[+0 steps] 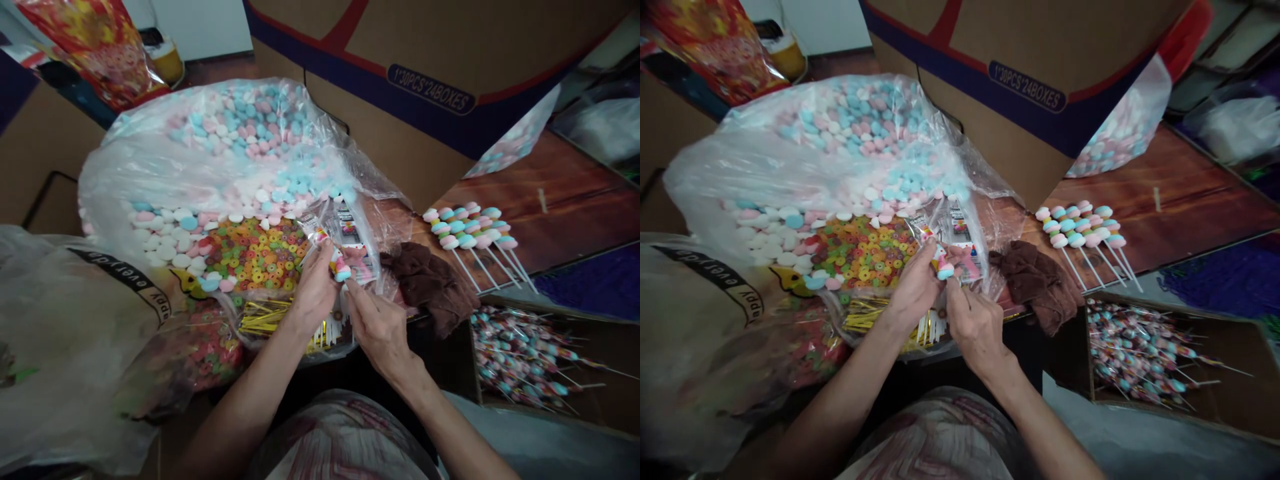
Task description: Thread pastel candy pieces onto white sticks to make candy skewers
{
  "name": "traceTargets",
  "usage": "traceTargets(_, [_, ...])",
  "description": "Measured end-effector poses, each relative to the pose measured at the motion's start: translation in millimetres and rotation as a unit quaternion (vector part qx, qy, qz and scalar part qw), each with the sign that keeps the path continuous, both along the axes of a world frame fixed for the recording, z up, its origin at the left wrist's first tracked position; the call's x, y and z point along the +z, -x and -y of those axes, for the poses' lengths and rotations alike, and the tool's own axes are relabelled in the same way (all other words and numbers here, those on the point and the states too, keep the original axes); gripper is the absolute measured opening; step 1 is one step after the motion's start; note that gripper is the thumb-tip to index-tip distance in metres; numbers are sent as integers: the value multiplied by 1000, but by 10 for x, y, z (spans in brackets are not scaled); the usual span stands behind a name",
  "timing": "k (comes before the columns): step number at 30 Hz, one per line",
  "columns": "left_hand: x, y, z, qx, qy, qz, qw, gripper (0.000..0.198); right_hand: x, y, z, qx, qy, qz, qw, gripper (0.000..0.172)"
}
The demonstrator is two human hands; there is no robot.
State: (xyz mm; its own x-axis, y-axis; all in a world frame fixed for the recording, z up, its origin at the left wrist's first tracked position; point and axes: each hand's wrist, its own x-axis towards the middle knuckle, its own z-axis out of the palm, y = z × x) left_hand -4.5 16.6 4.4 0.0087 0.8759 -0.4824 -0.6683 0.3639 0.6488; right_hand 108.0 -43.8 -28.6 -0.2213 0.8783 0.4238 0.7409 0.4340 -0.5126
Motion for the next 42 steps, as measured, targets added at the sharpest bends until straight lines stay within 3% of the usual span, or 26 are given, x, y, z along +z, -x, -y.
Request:
traceTargets(5, [-40, -60, 48, 26, -78, 48, 995, 21, 51, 86, 40, -68, 66, -124, 988, 38])
traceTargets(8, [-82, -45, 52, 13, -88, 70, 994, 25, 94, 70, 8, -43, 136, -194, 970, 45])
traceTargets(11, [-107, -12, 46, -12, -64, 89, 994, 33, 108, 51, -18, -3, 160, -215, 963, 43])
traceTargets(18, [-60, -6, 31, -26, -19, 95, 995, 46, 64, 77, 25, 1, 75, -159, 984, 43])
traceTargets(24, [-96, 76, 6, 1, -70, 62, 996, 14, 61, -17, -9, -13, 100, -158, 982, 40])
traceTargets(28, [-100, 97, 10, -15, -64, 56, 996, 12, 43, -77, -40, 10, 76, -121, 990, 39])
traceTargets(35, [-86, 4, 51, -20, -60, 63, 996, 15, -1, -58, -52, 56, -46, 11, 997, 46])
traceTargets(39, [-120, -3, 49, -20, -58, 87, 994, 12, -27, -32, -49, 48, -70, 34, 996, 47])
traceTargets(42, [-116, -13, 38, 16, -59, 107, 992, 10, -37, 16, -26, 16, -85, 6, 996, 49])
